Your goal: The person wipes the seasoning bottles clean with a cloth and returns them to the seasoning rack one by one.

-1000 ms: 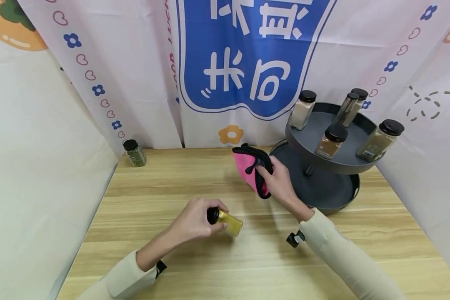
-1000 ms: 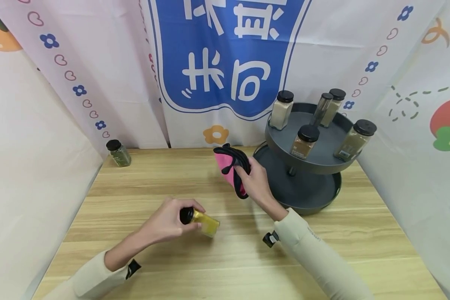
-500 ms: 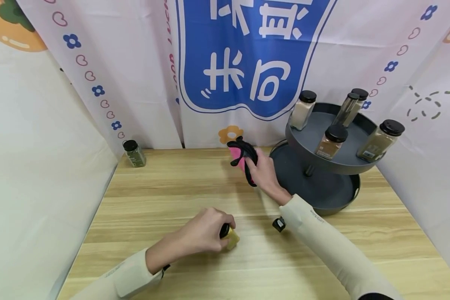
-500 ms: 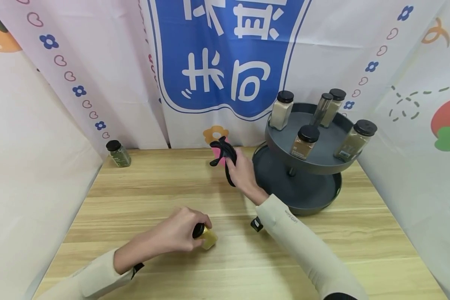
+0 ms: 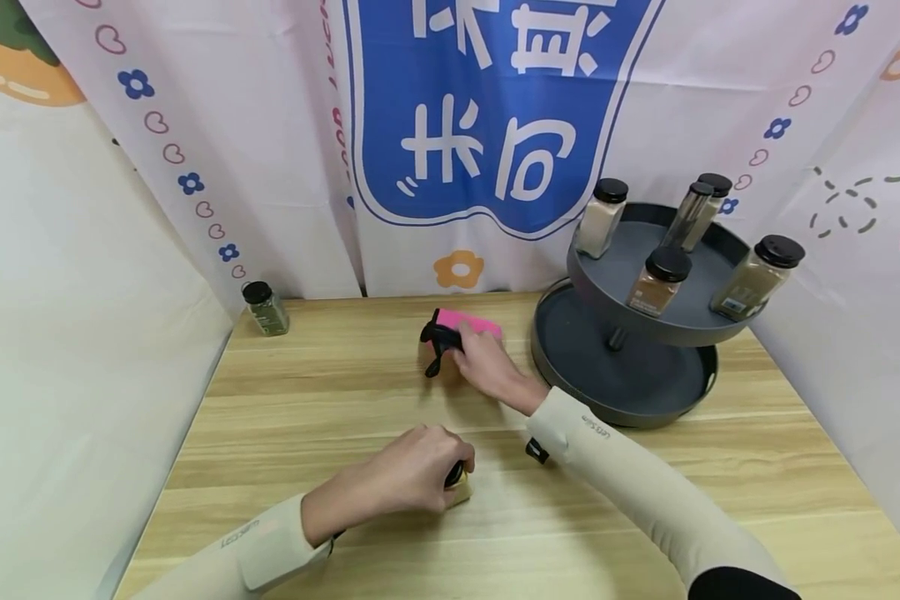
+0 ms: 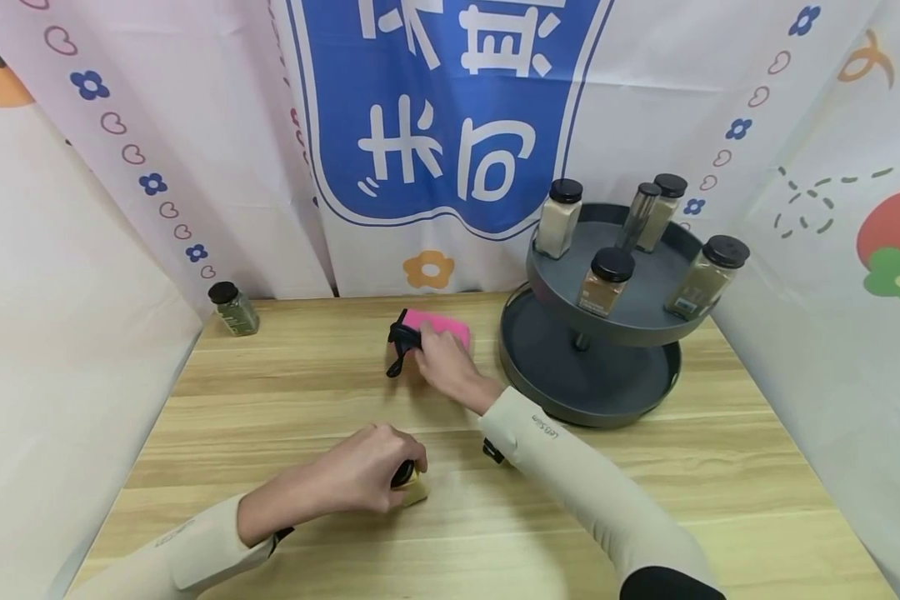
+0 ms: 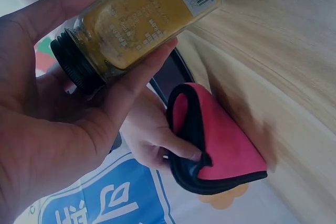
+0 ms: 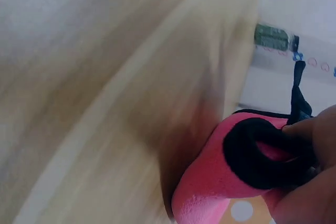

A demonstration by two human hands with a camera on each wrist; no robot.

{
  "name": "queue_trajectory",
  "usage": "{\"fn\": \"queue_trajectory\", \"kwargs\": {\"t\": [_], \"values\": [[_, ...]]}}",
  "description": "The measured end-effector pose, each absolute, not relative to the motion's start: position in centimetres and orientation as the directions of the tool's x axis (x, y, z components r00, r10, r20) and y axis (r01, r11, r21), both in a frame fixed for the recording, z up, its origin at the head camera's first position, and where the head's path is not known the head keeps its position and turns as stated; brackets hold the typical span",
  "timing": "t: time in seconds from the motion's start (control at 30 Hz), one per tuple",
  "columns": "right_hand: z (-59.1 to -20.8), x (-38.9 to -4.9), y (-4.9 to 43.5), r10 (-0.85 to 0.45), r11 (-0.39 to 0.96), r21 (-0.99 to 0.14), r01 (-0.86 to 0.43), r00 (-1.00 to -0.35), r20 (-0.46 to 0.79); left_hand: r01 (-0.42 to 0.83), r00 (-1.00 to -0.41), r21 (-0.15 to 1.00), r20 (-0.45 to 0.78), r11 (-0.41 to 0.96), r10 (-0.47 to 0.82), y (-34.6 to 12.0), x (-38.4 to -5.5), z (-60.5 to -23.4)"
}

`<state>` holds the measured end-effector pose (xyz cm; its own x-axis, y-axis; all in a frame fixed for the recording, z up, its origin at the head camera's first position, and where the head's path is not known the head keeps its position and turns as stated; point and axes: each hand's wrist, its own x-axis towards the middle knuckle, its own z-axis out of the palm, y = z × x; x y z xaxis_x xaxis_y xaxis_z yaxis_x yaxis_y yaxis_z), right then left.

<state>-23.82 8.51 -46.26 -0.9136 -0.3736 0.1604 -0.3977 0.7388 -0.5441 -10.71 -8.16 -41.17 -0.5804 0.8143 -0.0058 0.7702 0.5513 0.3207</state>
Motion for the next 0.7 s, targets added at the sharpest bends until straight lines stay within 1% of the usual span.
{"fn": "queue_trajectory", "kwargs": {"t": [0.13, 0.37, 0.6, 0.7], "values": [[-46.5, -23.4, 8.0, -0.414, 0.750, -0.515, -0.415, -0.902, 0.123, 0.770, -0.577, 0.324, -0.015, 0.550, 0.817, -8.1, -10.7, -41.2], [-46.8, -23.0, 7.6, -0.502, 0.754, -0.447, -0.482, -0.861, 0.082, 0.782, -0.562, 0.301, -0.037, 0.546, 0.826, -8.0, -10.7, -41.3], [-47.2, -22.2, 7.3, -0.602, 0.750, -0.341, -0.566, -0.798, 0.000, 0.773, -0.580, 0.272, -0.060, 0.573, 0.812, -7.9, -10.4, -41.3], [-47.3, -22.0, 7.3, -0.627, 0.746, -0.305, -0.593, -0.779, -0.019, 0.766, -0.588, 0.279, -0.061, 0.580, 0.806, -8.0, -10.3, -41.4]]}}
